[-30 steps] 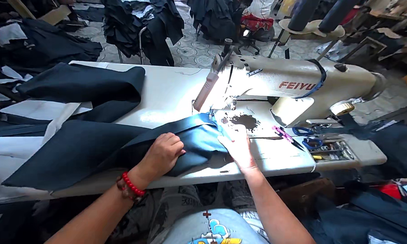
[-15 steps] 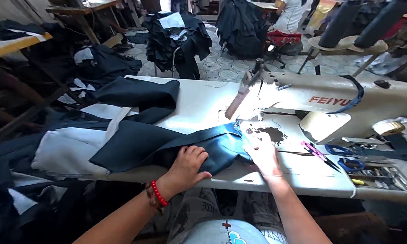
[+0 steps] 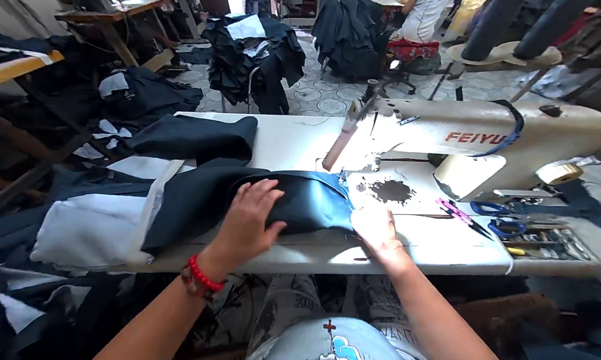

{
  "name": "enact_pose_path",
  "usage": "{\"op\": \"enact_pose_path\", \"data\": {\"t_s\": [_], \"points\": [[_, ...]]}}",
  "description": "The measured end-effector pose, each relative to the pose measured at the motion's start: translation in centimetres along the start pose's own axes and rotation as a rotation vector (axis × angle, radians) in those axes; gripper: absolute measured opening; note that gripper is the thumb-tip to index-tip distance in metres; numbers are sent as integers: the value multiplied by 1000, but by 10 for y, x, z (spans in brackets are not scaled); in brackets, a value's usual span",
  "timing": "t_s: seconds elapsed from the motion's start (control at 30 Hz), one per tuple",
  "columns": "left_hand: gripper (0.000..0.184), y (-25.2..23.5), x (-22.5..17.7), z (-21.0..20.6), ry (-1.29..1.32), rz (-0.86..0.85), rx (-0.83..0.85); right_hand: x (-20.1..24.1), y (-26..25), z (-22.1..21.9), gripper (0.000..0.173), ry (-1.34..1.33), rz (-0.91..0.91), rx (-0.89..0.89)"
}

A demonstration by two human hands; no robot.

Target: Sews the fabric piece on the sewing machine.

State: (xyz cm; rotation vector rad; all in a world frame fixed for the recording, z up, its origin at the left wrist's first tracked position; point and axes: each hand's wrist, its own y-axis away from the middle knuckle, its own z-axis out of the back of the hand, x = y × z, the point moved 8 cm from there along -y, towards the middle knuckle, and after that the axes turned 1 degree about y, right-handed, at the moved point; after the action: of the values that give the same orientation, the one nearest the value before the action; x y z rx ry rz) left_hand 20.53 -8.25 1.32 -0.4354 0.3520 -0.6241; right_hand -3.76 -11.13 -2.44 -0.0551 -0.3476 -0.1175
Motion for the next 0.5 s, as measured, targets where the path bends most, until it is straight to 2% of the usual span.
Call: {"op": "enact_pose_path", "data": {"t_s": [0.07,0.17,0.23,0.3,0.37,0.43,0.5], "points": [[80,-10,-48,-14,-1,-124,7,-4,-1,1,27,-72,21,-98],[92,-34,-100,-57,16,-291,16,-9,-1,3,18,-220,122,-229],[78,-59,-109,-83,38,-341,-5,-14,-2,5,12,-376,97,-186],[45,-86,-103,-100,17,-338,5,-17,-7,4,11,-378,54,-155],[20,-99,-94,-116,-58,-311,144,-19,-9,0,18,-321,67,-209],[9,-93,-91,-122,-88,-313,242,-21,-6,-4,16,-326,84,-243],[7,-77,-85,-115,-27,-311,155,-20,-3,-9,11,-324,99,-239]]}}
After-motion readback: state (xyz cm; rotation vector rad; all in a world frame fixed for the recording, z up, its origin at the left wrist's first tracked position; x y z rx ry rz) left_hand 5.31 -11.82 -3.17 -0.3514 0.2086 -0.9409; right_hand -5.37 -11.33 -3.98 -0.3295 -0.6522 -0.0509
